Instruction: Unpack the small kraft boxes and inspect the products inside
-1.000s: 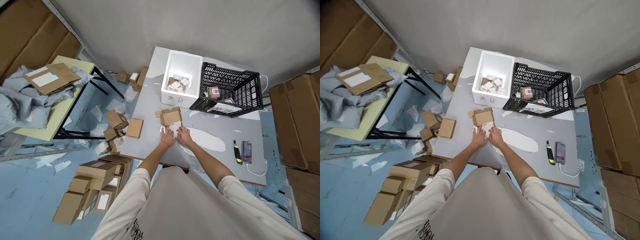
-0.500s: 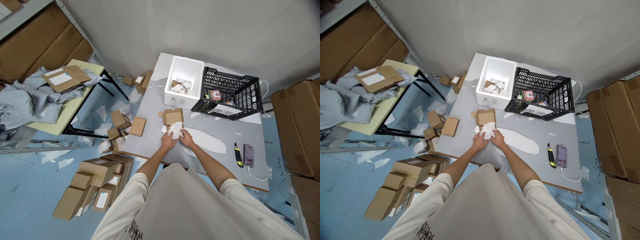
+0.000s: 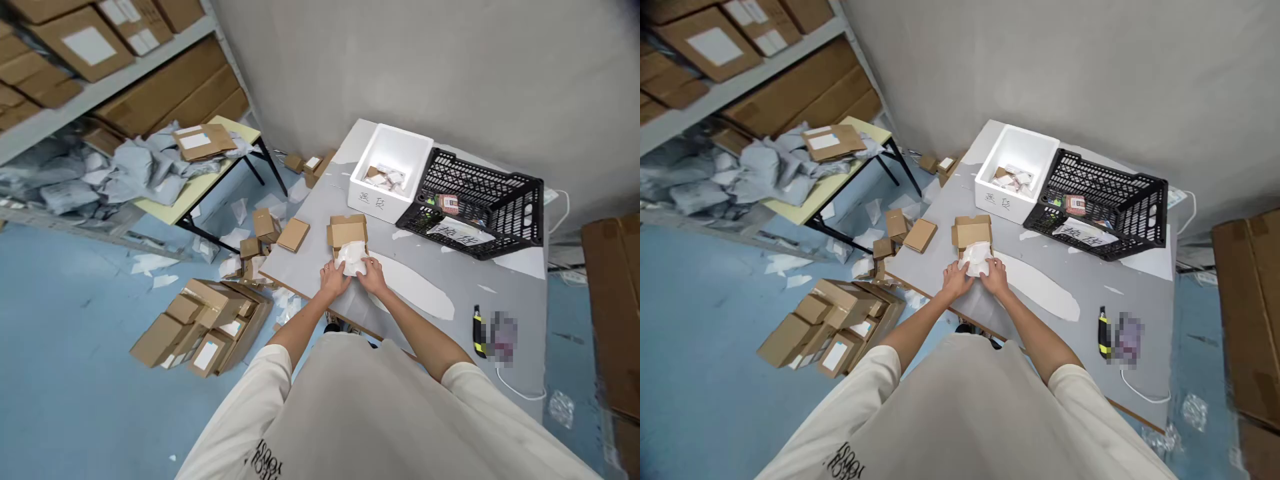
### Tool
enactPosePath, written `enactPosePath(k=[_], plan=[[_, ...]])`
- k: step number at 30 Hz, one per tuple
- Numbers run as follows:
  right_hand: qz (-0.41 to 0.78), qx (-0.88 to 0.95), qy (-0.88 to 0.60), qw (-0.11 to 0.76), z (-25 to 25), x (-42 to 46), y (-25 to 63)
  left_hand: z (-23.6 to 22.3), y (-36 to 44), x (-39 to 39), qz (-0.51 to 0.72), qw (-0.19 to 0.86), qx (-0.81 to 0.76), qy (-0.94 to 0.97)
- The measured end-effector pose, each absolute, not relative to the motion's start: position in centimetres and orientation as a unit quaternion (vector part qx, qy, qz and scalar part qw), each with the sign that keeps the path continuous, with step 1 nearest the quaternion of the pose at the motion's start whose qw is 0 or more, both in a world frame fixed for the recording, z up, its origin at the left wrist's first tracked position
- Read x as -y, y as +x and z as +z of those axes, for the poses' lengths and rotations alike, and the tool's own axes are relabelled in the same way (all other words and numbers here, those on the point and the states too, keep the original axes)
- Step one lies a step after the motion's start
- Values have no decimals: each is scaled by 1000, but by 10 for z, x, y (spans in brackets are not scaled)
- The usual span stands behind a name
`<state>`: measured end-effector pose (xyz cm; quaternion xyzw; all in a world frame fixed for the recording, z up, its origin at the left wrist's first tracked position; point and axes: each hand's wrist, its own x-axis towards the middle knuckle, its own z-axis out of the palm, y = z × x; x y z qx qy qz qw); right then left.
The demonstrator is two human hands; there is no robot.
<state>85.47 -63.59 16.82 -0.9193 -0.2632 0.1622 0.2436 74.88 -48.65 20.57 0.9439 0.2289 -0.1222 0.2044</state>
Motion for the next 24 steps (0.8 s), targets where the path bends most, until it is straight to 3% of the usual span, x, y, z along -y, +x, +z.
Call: enactPosePath(k=[12,24], plan=[[128,432,-856,252,190,521,805,240,654,414,-51,195,-356,912],[151,492,-838,181,204,314,730,225,561,240,-26,200,-448,871]])
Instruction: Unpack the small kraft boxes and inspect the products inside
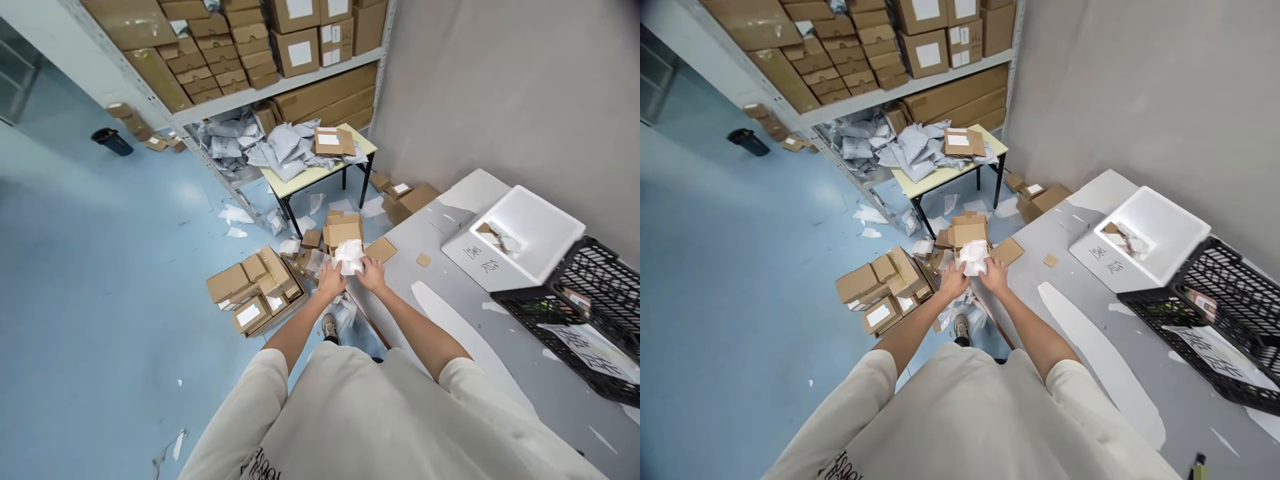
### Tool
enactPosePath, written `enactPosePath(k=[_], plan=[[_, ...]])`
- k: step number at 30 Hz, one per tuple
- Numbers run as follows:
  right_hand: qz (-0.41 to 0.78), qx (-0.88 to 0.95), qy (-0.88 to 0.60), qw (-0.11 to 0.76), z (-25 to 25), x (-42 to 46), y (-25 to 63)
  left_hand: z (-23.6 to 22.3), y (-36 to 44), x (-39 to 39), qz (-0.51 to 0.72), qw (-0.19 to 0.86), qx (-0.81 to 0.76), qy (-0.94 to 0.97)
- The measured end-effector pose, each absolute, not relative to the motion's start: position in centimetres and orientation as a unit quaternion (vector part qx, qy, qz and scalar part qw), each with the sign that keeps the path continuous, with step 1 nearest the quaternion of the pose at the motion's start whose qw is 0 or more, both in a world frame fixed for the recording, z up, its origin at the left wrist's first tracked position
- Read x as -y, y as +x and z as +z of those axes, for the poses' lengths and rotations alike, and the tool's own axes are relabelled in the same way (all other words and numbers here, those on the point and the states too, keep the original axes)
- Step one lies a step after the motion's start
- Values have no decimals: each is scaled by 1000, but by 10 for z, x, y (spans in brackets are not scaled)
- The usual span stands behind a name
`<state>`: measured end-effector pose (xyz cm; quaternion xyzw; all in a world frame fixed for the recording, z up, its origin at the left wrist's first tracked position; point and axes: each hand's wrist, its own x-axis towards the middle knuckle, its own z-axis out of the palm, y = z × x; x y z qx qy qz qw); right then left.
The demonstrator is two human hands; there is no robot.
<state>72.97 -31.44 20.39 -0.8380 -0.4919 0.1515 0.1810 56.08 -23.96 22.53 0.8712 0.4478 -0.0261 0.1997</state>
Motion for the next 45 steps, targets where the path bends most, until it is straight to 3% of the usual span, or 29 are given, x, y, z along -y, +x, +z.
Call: enactPosePath(k=[8,16,39,45], plan=[[194,508,-806,232,184,206,705,210,522,136,-39,211,-470,856],[228,480,-820,213,161,197,720,194,517,107,-69,229,-460,855],[256,342,-890,157,151,306,882,158,687,216,-51,360,-306,880],[274,385,-858,202,133,318,905,145,704,238,-79,362,-351,860]])
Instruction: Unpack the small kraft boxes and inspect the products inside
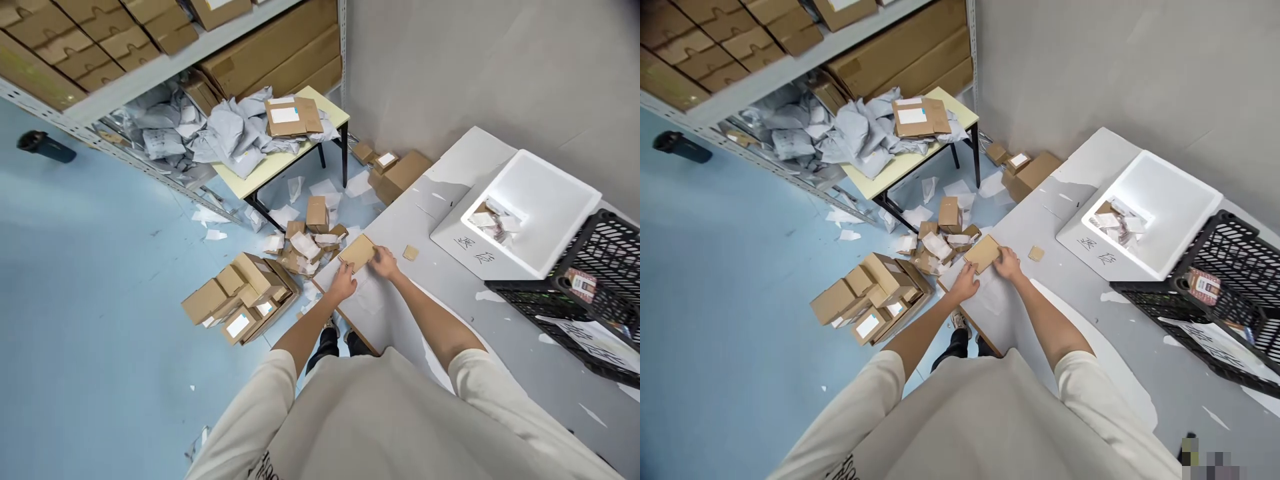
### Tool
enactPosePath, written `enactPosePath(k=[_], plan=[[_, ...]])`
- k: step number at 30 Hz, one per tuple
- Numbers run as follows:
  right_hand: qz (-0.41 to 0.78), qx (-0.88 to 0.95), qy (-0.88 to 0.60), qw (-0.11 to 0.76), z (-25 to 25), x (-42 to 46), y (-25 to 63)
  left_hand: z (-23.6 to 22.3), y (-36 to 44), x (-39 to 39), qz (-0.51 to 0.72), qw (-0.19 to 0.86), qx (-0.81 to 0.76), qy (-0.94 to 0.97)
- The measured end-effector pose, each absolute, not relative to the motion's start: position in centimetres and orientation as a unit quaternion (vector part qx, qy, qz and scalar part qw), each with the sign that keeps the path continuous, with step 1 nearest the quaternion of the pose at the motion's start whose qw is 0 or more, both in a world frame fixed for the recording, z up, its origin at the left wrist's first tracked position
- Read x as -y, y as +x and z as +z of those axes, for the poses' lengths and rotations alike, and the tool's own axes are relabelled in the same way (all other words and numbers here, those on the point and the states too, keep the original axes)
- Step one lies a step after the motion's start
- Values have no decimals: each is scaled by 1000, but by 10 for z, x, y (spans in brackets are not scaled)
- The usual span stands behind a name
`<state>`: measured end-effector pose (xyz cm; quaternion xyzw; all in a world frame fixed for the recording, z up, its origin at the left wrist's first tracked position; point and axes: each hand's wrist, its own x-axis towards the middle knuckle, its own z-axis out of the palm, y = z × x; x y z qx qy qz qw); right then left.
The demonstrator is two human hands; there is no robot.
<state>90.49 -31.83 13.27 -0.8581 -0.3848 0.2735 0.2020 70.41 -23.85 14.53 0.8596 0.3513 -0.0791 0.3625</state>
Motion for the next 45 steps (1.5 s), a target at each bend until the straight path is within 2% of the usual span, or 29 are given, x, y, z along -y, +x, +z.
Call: enactPosePath(k=[5,10,25,36,45], plan=[[274,380,-843,264,125,340,901,143,706,255,-70,377,-357,852],[266,341,-859,275,131,376,883,153,705,274,-77,364,-332,867],[163,105,-931,308,165,556,805,179,711,375,-125,364,-80,919],[117,-30,-932,341,164,707,799,181,754,503,-159,346,58,923],[124,-73,-919,366,139,881,820,171,792,668,-160,378,73,909]])
